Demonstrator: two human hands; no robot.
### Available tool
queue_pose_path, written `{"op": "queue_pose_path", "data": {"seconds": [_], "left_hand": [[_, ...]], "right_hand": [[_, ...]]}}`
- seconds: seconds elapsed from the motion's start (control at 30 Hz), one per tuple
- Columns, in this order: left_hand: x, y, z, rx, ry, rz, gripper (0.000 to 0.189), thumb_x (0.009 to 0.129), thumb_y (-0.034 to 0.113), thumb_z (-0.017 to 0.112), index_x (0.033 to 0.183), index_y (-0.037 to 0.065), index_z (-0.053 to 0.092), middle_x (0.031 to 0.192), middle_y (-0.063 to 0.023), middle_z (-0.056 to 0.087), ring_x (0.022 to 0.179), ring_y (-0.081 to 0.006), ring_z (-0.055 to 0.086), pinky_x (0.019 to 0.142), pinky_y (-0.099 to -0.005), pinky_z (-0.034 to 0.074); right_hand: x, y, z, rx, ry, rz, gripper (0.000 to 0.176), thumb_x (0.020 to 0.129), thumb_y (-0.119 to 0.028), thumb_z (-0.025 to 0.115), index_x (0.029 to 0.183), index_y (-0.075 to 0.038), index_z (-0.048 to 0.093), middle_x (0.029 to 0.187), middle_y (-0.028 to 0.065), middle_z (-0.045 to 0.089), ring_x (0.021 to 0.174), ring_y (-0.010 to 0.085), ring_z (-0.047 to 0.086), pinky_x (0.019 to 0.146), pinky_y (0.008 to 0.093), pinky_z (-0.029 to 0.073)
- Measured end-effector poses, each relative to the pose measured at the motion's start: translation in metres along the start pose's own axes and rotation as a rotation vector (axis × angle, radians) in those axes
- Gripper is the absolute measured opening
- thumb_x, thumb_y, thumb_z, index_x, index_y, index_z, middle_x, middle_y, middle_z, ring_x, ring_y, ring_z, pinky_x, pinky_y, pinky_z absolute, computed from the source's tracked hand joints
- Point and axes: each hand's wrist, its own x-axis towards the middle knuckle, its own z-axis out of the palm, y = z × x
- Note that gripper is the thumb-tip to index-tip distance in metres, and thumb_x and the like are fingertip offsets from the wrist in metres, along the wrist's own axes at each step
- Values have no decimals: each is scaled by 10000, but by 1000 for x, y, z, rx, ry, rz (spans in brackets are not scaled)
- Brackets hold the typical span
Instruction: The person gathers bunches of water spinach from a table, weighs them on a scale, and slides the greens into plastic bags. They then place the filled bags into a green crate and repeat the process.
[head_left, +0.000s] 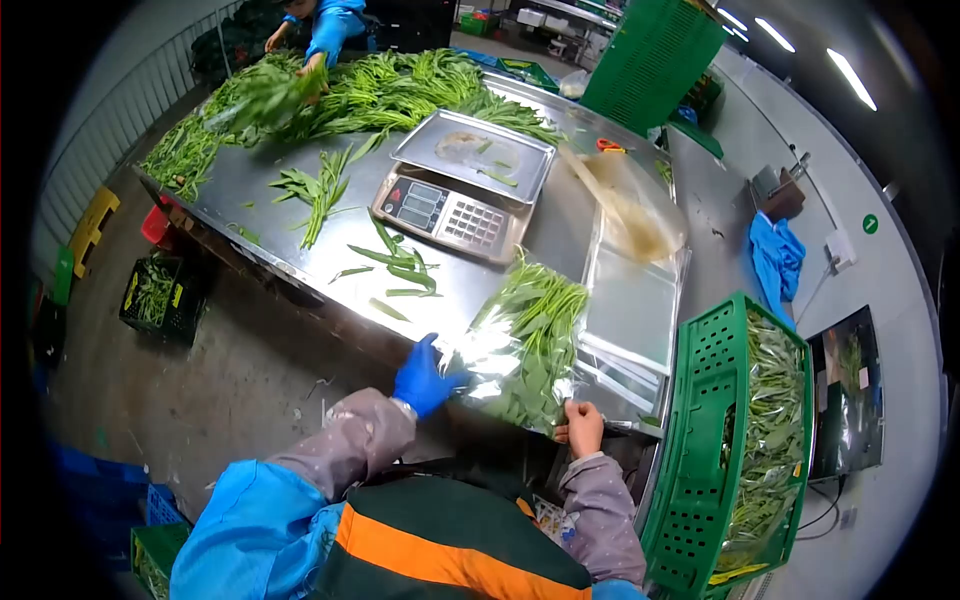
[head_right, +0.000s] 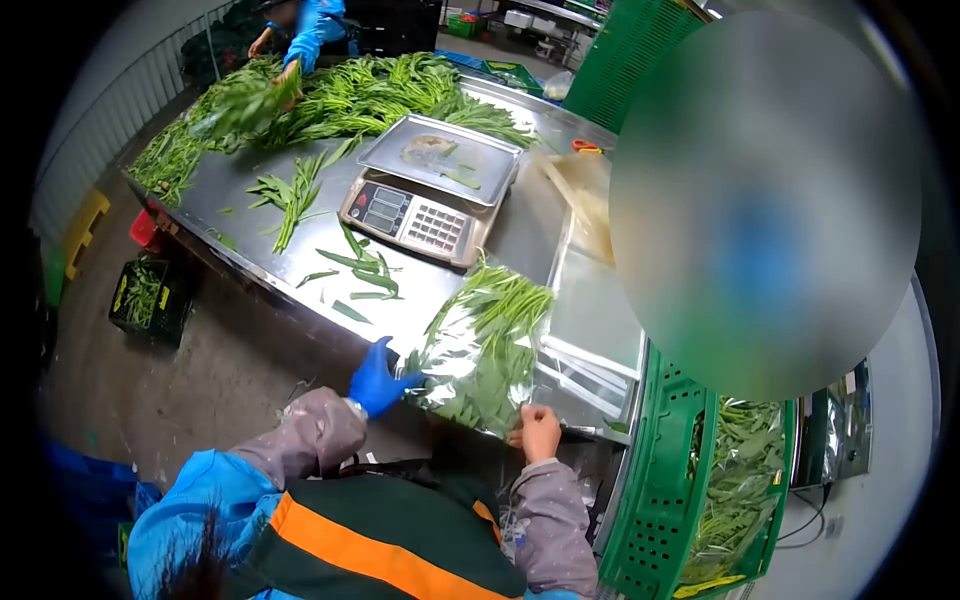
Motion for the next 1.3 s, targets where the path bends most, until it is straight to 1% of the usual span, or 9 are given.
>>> {"op": "queue_pose_path", "data": {"seconds": [0.17, 0.27, 0.37, 0.5, 0.63, 0.8, 0.9, 1.1, 1.3], "left_hand": [[-3, 6, 43, 694, -102, 1045, 688, 648, 285, 672, 1272, 267, 381, 1352, -81, 303, 1263, -340, 230, 982, -532, 216], [20, 20, 38, 650, -184, 1069, 590, 649, 224, 640, 1212, 235, 468, 1283, -106, 399, 1222, -347, 314, 980, -505, 248], [35, 116, -17, 496, -351, 1048, 507, 627, 163, 636, 1125, 164, 542, 1168, -132, 499, 1130, -356, 417, 938, -463, 317], [42, 245, -90, 283, -629, 1004, 320, 745, 39, 578, 1057, 108, 603, 945, -144, 622, 864, -274, 615, 746, -311, 486], [61, 317, -85, 427, -979, 960, 178, 803, 145, 603, 948, 47, 636, 782, -153, 632, 677, -225, 610, 635, -307, 475], [72, 395, -27, 286, -1060, 1099, 509, 798, 260, 630, 1233, 77, 437, 1096, -116, 549, 975, -202, 523, 864, -320, 414], [69, 430, 2, 32, -768, 1234, 656, 803, 262, 620, 1344, 107, 281, 1212, -101, 472, 1034, -204, 485, 914, -346, 392], [40, 443, 71, 55, -1025, 1220, 610, 785, 262, 645, 1308, 129, 360, 1204, -118, 483, 1025, -214, 501, 896, -333, 411], [-27, 431, 195, -14, -981, 1449, 809, 699, 445, 681, 1318, 79, 312, 1307, -189, 370, 1190, -336, 382, 976, -385, 327]], "right_hand": [[7, -13, 6, 102, -5, 22, 229, 804, -209, 622, 803, 0, 531, 547, 26, 475, 367, 99, 413, 318, 250, 320], [20, -17, 0, 194, -118, 174, 167, 787, -172, 641, 842, -31, 571, 575, -2, 472, 408, 76, 374, 356, 232, 251], [13, -21, -7, 537, 4, -208, 437, 778, -178, 639, 1146, -36, 452, 822, 67, 589, 716, 118, 525, 616, 232, 424], [-40, -78, -32, 115, 37, -947, 989, 536, -63, 792, 1342, -82, 220, 1357, 120, 251, 1175, 201, 362, 928, 319, 365], [-72, -101, -38, 665, -472, -488, 754, 648, -81, 762, 1264, -21, 331, 1217, 96, 453, 1047, 182, 491, 842, 291, 426], [-107, -119, -100, 576, 261, -570, 225, 766, -121, 672, 933, 12, 602, 867, 47, 622, 777, 122, 547, 709, 269, 437], [-121, -134, -202, 360, 671, -603, 279, 838, -235, 557, 974, 8, 574, 835, 79, 607, 727, 196, 561, 644, 318, 441], [-105, -92, -381, 965, 831, -445, 347, 815, -286, 615, 967, 21, 558, 918, 91, 593, 818, 199, 575, 670, 373, 476], [-11, 47, -429, 596, 1487, 188, 544, 775, -384, 643, 1096, 18, 466, 987, 113, 550, 701, 228, 538, 620, 414, 448]]}}
